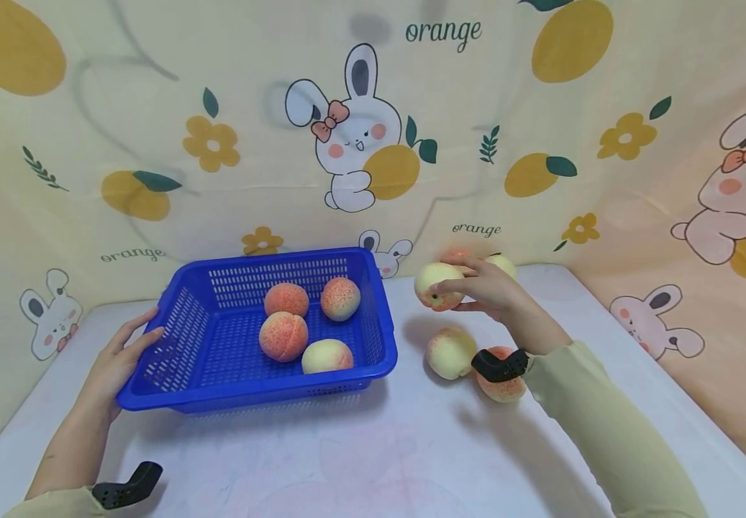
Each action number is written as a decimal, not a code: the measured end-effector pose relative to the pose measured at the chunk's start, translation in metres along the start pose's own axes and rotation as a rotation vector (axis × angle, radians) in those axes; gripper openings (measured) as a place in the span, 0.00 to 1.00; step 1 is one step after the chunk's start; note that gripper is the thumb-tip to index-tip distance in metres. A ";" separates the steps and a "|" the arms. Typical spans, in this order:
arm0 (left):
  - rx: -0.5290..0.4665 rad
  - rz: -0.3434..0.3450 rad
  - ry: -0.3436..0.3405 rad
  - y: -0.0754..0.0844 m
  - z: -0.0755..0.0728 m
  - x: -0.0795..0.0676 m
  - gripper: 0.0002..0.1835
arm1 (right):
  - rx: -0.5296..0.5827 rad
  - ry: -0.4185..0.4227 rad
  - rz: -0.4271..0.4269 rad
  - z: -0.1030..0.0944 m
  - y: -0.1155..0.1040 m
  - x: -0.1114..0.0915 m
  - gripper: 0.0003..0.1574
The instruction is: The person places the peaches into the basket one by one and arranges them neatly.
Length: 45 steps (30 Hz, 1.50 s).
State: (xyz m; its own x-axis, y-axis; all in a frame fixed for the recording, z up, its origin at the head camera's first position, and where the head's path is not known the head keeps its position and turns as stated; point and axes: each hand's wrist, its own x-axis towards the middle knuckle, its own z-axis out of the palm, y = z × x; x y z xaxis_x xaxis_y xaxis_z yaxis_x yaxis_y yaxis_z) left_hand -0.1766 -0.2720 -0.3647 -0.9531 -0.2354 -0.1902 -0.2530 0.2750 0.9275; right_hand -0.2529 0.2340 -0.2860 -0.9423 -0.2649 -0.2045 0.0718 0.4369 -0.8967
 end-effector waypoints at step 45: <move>-0.032 -0.004 -0.001 0.001 0.002 0.000 0.36 | 0.035 -0.139 -0.041 0.100 -0.067 0.039 0.42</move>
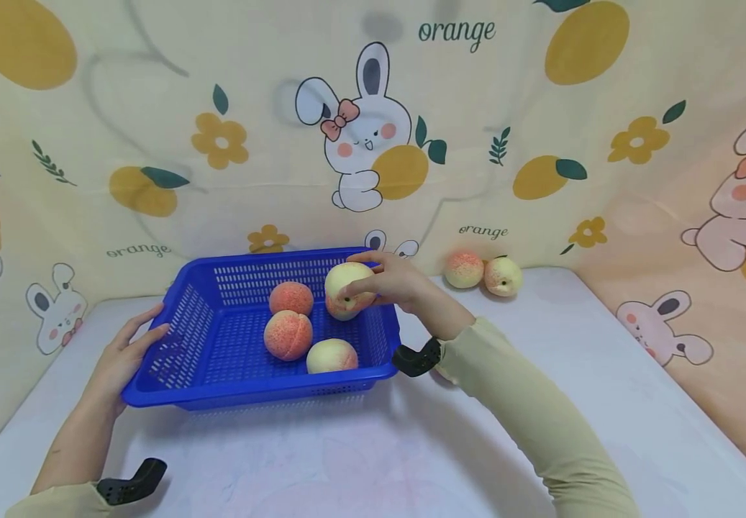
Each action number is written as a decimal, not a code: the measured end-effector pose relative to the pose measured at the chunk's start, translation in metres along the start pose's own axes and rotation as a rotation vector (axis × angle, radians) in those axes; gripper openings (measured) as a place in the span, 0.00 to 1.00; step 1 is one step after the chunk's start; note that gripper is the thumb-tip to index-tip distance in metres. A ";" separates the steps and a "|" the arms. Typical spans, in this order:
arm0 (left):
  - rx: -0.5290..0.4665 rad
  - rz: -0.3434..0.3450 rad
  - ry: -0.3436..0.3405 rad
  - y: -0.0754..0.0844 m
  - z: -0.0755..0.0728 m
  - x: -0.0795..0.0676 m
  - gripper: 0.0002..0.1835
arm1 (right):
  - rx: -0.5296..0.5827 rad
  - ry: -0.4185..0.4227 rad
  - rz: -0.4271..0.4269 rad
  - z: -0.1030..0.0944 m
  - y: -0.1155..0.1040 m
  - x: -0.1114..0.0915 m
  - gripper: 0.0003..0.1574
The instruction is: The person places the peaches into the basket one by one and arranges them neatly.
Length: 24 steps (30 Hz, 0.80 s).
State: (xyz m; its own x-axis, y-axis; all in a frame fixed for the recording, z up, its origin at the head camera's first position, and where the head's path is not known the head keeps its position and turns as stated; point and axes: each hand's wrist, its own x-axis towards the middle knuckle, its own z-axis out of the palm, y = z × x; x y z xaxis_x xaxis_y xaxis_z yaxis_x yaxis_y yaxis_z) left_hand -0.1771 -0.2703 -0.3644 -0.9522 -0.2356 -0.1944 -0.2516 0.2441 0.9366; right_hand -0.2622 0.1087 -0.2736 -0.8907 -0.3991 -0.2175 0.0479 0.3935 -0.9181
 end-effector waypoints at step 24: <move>0.014 -0.002 0.003 0.000 0.000 0.001 0.36 | -0.128 -0.099 0.074 0.027 0.007 0.015 0.37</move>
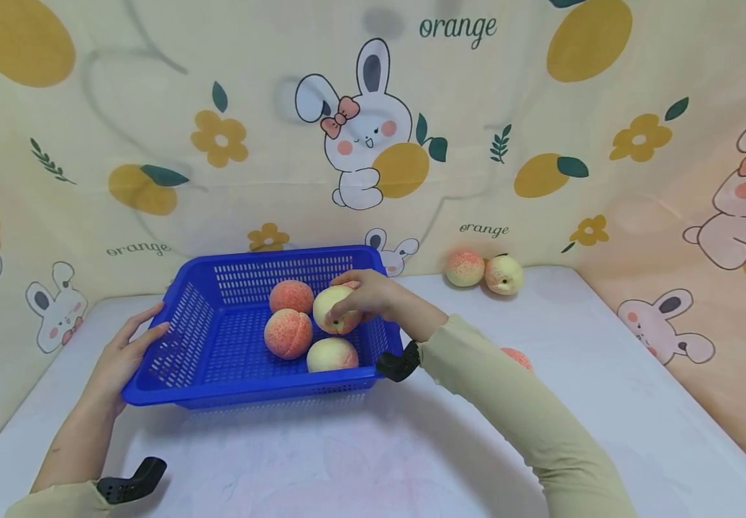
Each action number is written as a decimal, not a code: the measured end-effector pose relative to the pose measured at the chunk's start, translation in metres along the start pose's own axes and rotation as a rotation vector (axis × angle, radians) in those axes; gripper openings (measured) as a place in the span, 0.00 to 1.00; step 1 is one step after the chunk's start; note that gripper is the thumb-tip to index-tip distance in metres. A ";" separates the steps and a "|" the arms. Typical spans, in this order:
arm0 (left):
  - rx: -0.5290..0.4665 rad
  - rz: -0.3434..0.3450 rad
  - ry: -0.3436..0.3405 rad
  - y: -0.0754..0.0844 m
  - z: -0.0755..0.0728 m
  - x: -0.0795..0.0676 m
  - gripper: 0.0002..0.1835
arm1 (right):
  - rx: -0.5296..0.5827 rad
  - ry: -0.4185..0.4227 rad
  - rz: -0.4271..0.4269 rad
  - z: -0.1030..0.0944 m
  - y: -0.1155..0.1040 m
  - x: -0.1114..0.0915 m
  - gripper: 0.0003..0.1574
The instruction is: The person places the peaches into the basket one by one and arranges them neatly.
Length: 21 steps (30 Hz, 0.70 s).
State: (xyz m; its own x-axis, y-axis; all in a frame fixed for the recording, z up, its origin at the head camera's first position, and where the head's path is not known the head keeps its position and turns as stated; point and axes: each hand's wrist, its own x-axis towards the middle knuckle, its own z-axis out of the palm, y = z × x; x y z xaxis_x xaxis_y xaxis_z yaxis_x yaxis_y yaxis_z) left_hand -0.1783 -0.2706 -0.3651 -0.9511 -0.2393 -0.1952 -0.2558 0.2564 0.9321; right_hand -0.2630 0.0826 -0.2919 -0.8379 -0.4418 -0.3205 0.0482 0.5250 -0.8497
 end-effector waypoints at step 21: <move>-0.009 -0.009 0.005 0.002 0.000 -0.001 0.36 | -0.101 -0.066 0.109 0.000 -0.001 0.003 0.33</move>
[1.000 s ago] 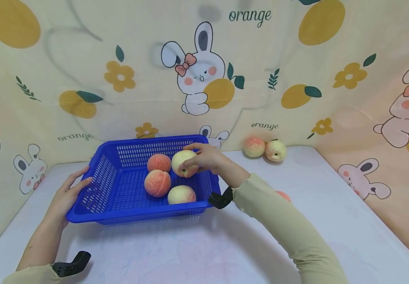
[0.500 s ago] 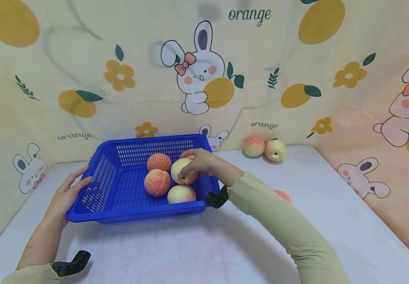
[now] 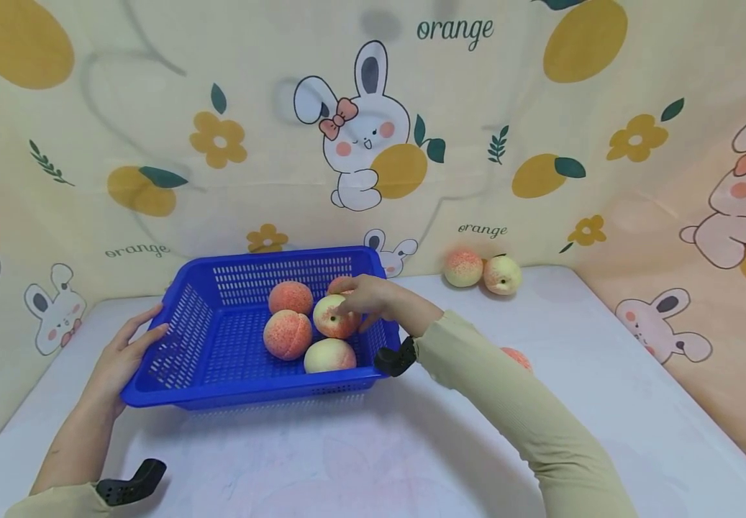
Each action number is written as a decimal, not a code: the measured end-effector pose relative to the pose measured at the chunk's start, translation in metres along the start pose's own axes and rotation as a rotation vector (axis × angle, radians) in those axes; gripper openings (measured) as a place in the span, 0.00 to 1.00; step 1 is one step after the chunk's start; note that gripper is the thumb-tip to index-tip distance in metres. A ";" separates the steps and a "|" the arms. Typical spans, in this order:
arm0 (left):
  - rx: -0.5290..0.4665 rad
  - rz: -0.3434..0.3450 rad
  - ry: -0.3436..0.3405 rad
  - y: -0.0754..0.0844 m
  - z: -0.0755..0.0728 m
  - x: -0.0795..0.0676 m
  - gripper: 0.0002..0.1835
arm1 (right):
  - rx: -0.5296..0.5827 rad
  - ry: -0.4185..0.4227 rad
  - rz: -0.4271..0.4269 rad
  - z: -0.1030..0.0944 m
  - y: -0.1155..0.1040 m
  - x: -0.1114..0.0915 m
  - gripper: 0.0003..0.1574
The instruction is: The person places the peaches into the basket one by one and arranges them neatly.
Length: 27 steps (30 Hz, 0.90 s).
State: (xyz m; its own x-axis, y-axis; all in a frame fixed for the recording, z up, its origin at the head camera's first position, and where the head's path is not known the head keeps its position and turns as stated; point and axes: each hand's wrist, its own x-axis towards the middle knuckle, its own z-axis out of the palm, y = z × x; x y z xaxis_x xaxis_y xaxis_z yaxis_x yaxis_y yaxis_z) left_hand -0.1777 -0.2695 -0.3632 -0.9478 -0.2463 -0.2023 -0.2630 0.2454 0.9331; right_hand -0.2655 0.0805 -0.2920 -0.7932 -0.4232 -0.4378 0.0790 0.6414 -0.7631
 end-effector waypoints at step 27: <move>0.024 0.018 -0.003 -0.002 0.000 -0.001 0.36 | 0.077 0.007 -0.186 -0.040 0.014 -0.031 0.30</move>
State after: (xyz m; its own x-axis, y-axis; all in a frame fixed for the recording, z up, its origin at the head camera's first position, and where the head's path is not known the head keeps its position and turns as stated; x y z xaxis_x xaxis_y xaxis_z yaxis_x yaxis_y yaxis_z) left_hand -0.1759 -0.2694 -0.3646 -0.9530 -0.2386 -0.1869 -0.2504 0.2725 0.9290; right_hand -0.2640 0.1286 -0.2698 -0.8027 -0.5252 -0.2826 -0.0238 0.5017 -0.8647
